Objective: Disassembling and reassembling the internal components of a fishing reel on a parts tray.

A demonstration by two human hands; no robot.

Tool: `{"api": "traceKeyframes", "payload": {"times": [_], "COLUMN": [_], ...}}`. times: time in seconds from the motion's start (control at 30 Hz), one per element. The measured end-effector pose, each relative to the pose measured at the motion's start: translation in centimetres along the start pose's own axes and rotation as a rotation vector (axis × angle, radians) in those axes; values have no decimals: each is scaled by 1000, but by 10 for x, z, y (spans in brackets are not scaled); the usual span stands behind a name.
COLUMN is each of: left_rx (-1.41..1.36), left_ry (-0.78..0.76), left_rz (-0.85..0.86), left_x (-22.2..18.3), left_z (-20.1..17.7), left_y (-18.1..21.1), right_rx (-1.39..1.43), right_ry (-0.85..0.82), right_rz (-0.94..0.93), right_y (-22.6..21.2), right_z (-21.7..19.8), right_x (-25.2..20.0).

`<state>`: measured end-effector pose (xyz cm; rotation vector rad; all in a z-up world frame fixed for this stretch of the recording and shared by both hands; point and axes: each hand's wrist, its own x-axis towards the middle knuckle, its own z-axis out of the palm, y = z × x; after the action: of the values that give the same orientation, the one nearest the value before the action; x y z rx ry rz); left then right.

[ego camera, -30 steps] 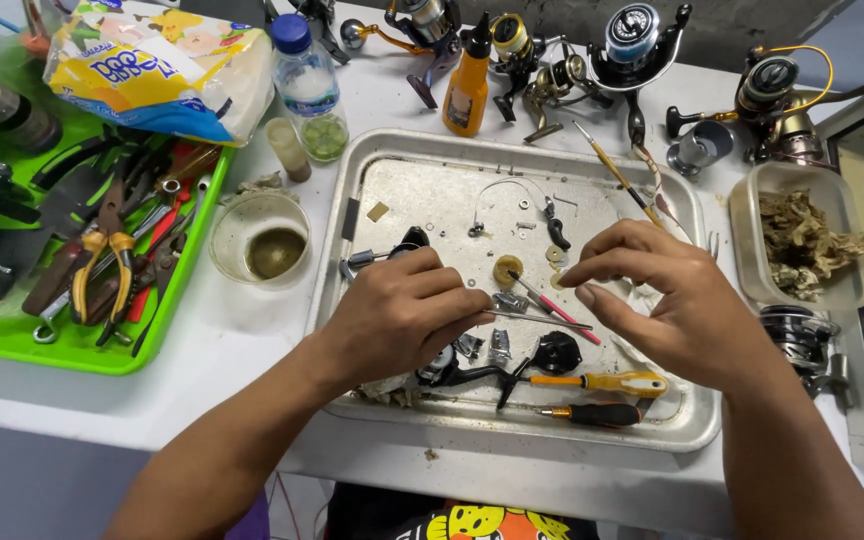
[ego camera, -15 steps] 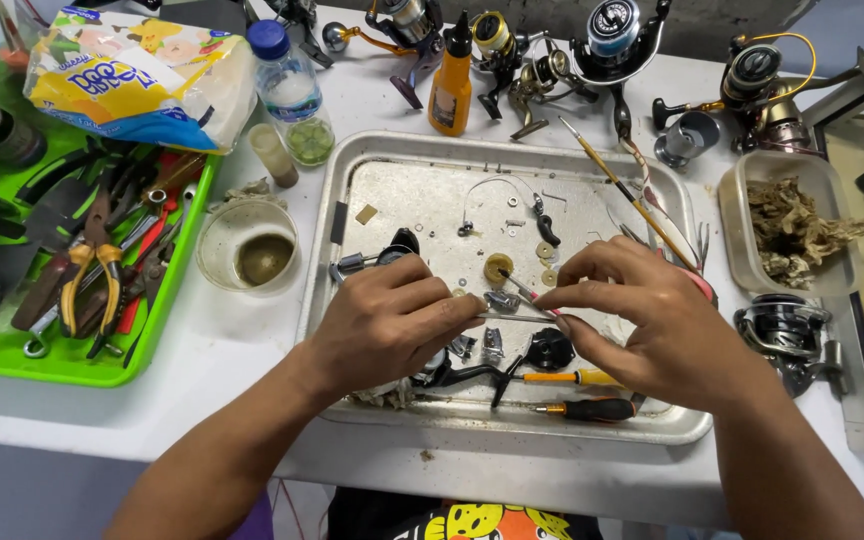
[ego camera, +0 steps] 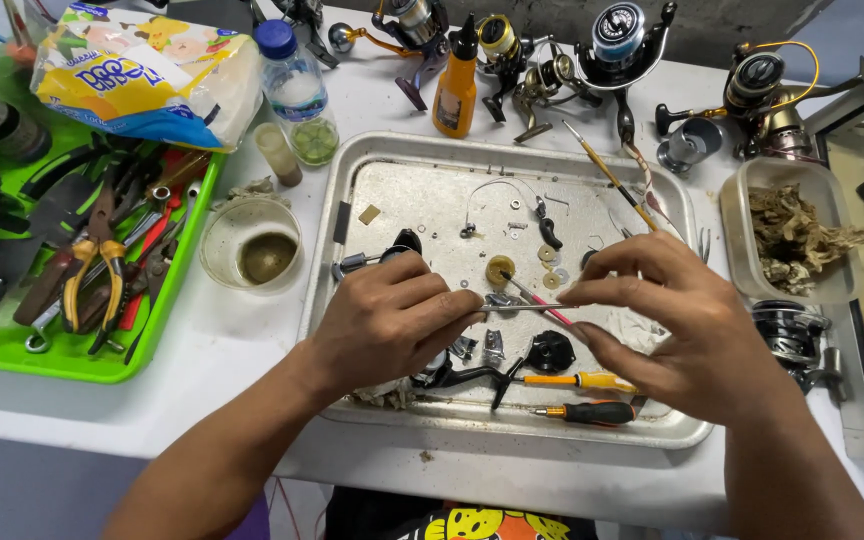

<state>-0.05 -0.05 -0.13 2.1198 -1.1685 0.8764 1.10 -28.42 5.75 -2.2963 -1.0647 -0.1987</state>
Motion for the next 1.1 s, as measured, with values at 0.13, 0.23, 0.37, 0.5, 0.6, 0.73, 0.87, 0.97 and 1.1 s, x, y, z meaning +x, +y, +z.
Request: {"api": "traceKeyframes", "payload": {"times": [0.13,0.23,0.37,0.5,0.6,0.73,0.87,0.97,1.1], "left_rx": [3,6,-7,-71,-133,-173,-189,-175,-43], "left_ry": [4,-7,-17,-9,14,14,-53,-111,-171], "left_rz": [-8,-6,-45,-125,-156,-206,-226,-206,-107], "left_x": [-1,0,-3,-4,-2,-3,-2,-1,4], "left_z": [0,-1,-3,-6,-5,-2,2,8,16], "left_y": [-2,-3,-9,-13,-14,-13,-13,-12,-11], "right_rx": [-28,-224,-405,-685,-805,-836,-829,-753,-341], "right_ry": [41,31,-125,-549,-713,-738,-728,-382,-101], "right_rz": [-17,94,330,688,686,664,742,462,-26], "right_y": [12,25,65,84,76,69,56,38,-6], "right_z": [-9,-17,-16,-2,4,5,-7,-14,-11], "right_x": [-2,-13,-30,-57,-59,-56,-44,-39,-2]}}
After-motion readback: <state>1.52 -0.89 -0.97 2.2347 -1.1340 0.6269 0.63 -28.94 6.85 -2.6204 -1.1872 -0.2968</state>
